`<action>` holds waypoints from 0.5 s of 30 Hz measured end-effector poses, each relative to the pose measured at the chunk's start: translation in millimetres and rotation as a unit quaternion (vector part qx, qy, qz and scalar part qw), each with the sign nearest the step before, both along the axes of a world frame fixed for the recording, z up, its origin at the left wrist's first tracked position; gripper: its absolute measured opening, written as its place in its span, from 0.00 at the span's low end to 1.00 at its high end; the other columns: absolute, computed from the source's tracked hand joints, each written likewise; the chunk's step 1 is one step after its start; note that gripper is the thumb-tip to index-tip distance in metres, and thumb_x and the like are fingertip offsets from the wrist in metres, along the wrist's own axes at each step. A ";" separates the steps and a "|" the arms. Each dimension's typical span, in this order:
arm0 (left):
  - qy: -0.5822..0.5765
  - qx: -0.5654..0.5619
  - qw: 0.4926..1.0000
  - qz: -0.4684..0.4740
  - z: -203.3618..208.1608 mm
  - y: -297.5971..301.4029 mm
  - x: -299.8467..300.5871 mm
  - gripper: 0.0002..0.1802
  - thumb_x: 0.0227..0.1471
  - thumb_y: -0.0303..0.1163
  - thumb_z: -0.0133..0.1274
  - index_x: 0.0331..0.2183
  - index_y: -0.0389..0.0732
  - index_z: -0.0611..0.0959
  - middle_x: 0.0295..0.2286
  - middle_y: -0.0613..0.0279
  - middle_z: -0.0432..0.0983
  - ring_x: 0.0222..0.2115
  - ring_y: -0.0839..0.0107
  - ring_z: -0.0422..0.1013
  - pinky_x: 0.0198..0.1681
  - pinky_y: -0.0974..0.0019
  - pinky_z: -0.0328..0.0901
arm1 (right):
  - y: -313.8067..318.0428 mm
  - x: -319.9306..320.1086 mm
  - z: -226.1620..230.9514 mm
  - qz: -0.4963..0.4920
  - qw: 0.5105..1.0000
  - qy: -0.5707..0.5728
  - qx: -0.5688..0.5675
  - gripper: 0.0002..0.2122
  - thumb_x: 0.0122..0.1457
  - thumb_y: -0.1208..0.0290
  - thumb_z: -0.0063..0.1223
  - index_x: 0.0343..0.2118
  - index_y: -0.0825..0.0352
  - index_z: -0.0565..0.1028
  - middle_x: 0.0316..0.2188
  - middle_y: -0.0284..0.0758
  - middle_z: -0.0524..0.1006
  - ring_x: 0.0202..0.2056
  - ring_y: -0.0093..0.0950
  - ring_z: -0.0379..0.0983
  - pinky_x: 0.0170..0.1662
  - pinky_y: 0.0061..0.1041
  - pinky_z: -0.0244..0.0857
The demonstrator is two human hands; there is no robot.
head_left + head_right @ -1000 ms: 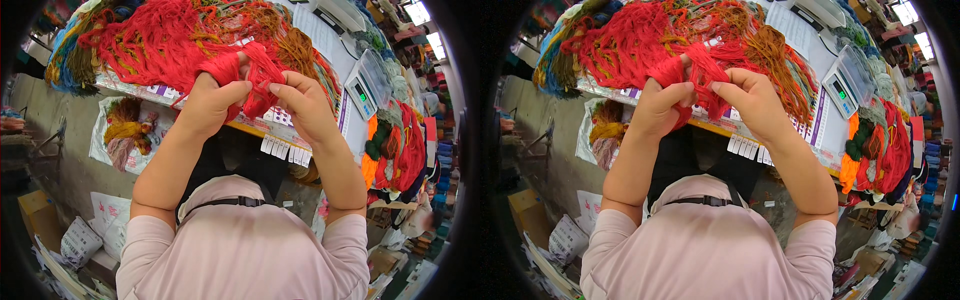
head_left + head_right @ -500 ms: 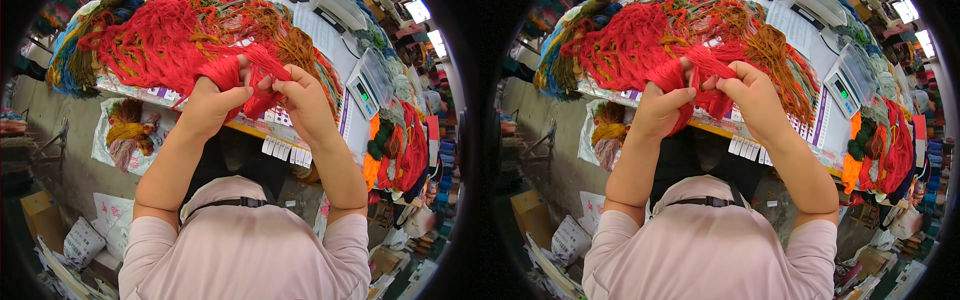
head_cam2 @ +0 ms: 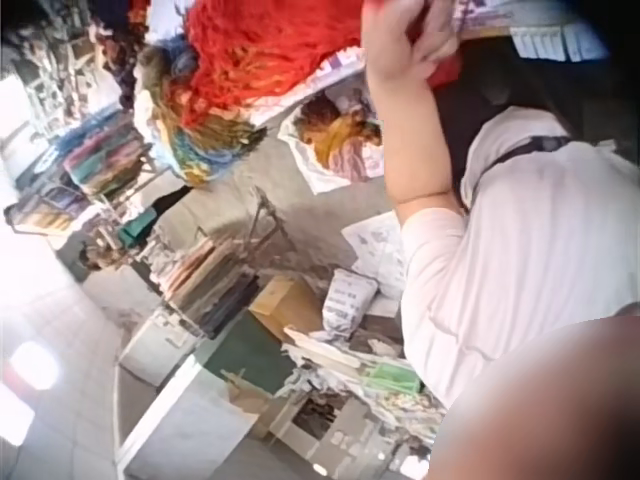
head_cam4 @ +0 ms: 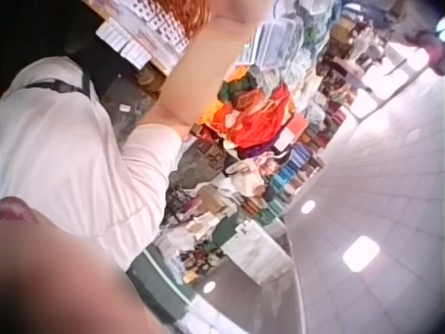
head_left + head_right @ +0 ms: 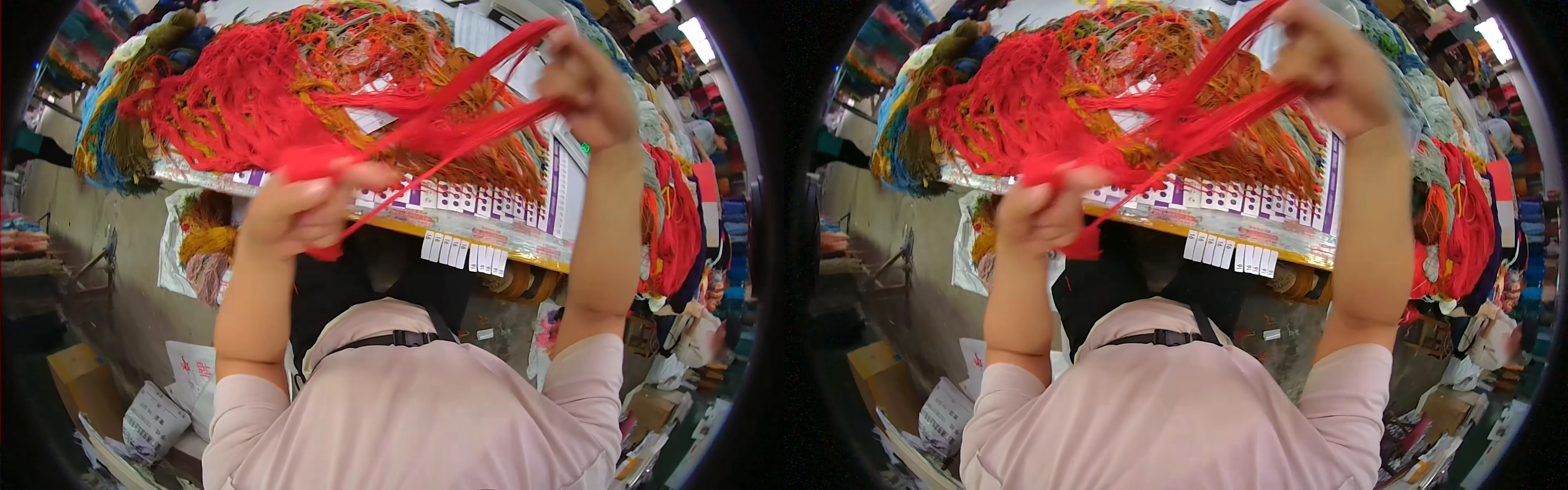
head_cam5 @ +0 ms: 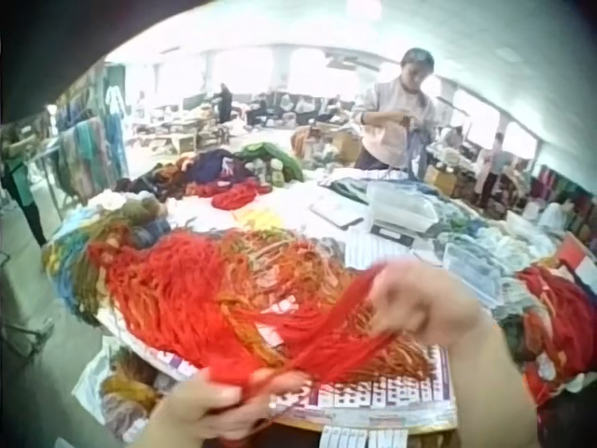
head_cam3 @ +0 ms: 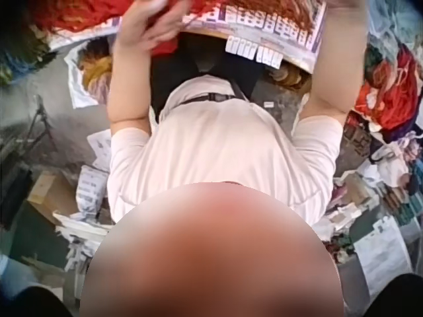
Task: The recorder is weighing bundles of yarn on a digital scale and attaching labels to them on a workspace table.
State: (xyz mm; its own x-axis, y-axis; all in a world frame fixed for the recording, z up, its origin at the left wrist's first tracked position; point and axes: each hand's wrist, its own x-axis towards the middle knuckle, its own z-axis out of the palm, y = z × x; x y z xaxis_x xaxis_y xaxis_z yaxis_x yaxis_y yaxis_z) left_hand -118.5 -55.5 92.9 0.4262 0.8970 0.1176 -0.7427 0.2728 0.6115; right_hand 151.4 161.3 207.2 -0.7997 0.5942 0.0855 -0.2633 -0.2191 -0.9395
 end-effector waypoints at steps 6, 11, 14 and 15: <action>-0.073 0.039 0.941 0.329 -7.6 -87.1 -118.7 0.11 0.62 0.31 0.35 0.29 0.42 0.70 0.12 0.77 0.46 0.08 0.86 0.43 0.10 0.76 0.41 | 72.6 103.5 100.6 -0.270 0.959 0.080 0.018 0.08 0.64 0.68 0.42 0.33 0.66 0.70 0.13 0.18 0.53 0.13 0.10 0.48 0.15 0.12 0.46; -0.106 -0.033 0.886 0.450 -75.6 -195.0 -232.5 0.18 0.63 0.29 0.31 0.51 0.33 0.68 0.14 0.73 0.49 0.11 0.84 0.45 0.13 0.77 0.43 | 120.4 167.7 162.0 -0.368 0.921 0.076 -0.102 0.17 0.56 0.69 0.37 0.11 0.56 0.53 0.08 0.23 0.49 0.10 0.19 0.42 0.14 0.21 0.38; -0.142 -0.097 0.812 0.558 -145.5 -265.6 -303.5 0.20 0.61 0.25 0.31 0.53 0.31 0.66 0.14 0.74 0.48 0.12 0.83 0.46 0.14 0.77 0.43 | 113.8 189.0 183.9 -0.411 0.906 0.072 -0.070 0.17 0.56 0.69 0.38 0.12 0.56 0.53 0.08 0.23 0.50 0.10 0.20 0.43 0.14 0.21 0.39; -0.108 -0.178 0.723 0.659 -160.3 -271.4 -311.8 0.20 0.59 0.24 0.32 0.52 0.31 0.67 0.14 0.74 0.48 0.12 0.83 0.46 0.14 0.77 0.44 | 107.8 196.5 193.4 -0.406 0.910 0.054 -0.060 0.17 0.56 0.69 0.38 0.12 0.56 0.53 0.08 0.24 0.50 0.10 0.20 0.44 0.14 0.21 0.40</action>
State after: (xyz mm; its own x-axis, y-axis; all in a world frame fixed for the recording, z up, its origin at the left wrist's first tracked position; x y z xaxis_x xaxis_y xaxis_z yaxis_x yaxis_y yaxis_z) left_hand -430.3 -326.9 -67.4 -0.8194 0.4982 -0.2834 -0.5689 -0.6467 0.5081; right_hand 347.9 269.1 400.6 -0.0832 0.9960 0.0334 -0.4735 -0.0100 -0.8807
